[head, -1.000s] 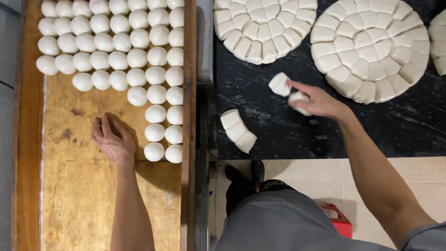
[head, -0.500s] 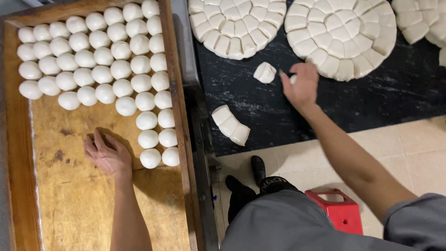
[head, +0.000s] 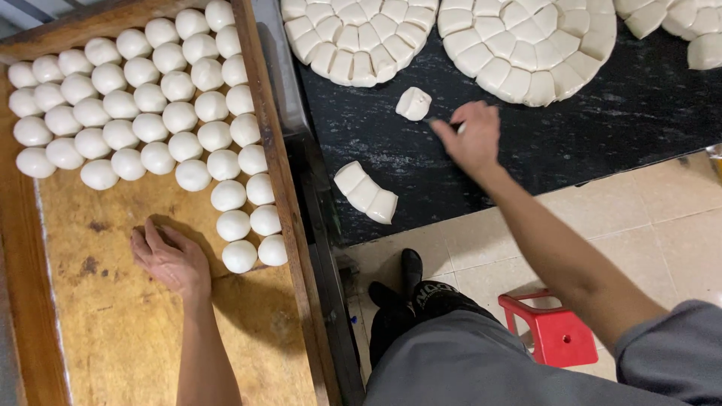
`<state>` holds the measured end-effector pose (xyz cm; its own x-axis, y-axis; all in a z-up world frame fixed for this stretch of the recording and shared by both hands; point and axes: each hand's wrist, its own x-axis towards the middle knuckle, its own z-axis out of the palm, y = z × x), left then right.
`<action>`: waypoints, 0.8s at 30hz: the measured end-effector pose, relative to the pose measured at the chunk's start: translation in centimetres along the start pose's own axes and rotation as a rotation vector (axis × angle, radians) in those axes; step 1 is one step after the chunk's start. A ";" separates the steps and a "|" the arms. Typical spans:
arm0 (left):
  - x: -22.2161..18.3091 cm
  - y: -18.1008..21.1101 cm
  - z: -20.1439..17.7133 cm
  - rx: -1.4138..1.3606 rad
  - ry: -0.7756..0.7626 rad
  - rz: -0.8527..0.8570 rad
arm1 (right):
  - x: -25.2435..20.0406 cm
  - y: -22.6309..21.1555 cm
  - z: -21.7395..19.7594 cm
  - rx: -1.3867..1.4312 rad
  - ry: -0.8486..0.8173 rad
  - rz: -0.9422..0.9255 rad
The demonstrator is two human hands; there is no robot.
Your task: Shaping pieces of dough into uniform round balls and arranging them on a tray.
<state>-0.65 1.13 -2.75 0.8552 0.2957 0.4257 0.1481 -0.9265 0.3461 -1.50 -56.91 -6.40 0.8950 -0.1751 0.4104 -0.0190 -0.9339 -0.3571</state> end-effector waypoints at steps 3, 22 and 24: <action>0.4 0.2 -1.8 -0.060 -0.028 -0.043 | -3.9 -2.0 -0.5 0.126 -0.033 -0.025; 0.1 -17.3 -1.5 0.258 0.030 -0.283 | -2.9 2.5 -2.7 0.122 -0.097 -0.365; 0.2 -17.2 -1.5 0.252 0.031 -0.290 | 0.0 3.1 -0.8 0.068 -0.044 -0.245</action>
<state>-3.75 17.51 -7.41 0.7450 0.5569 0.3672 0.5019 -0.8306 0.2414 -1.87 -60.05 -6.81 0.8875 0.0693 0.4556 0.2300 -0.9233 -0.3076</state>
